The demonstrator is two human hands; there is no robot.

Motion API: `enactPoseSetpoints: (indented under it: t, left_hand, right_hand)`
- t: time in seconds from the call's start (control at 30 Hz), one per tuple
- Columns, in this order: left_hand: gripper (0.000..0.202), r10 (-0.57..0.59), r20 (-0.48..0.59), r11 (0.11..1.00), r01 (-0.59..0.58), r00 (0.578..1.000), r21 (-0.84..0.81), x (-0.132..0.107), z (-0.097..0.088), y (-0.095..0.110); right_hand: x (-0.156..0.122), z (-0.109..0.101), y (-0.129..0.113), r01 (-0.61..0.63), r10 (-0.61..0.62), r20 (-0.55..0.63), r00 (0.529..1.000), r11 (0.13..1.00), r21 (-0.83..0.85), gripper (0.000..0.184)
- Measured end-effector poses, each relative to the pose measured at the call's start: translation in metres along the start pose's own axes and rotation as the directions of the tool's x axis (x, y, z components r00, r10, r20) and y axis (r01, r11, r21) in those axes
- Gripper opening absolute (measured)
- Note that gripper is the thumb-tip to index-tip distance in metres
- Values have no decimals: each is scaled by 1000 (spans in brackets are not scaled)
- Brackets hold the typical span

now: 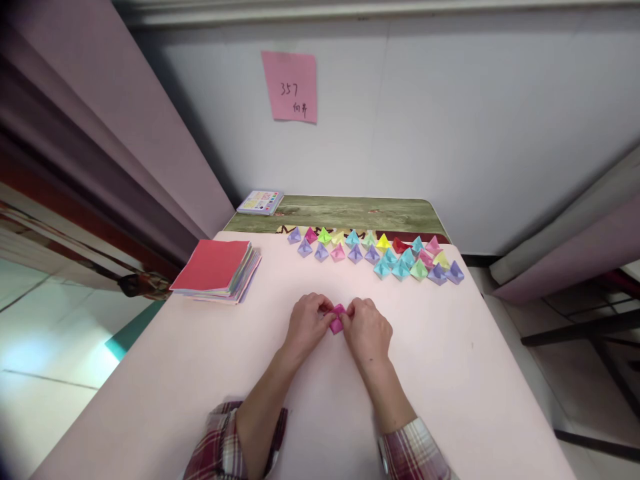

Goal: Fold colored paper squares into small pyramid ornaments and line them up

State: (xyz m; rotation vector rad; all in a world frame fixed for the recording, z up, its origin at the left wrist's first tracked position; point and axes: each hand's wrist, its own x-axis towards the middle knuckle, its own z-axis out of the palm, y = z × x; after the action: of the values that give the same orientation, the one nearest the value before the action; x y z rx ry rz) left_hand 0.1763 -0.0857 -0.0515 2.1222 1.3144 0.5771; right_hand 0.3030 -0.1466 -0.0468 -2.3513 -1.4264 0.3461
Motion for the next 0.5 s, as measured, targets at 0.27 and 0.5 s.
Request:
enactPoseSetpoints:
  t: [0.27,0.5]
  left_hand:
    - [4,6,14,1000,-6,1000,1,-1,0,0]
    - [13,-1,33,1000,1,999,-9,2,-1,-3]
  right_hand:
    - [2,-4,-3,-142,130,114,985,985,98,12]
    - [4,-7,1,-215,156,214,964,933,288,13]
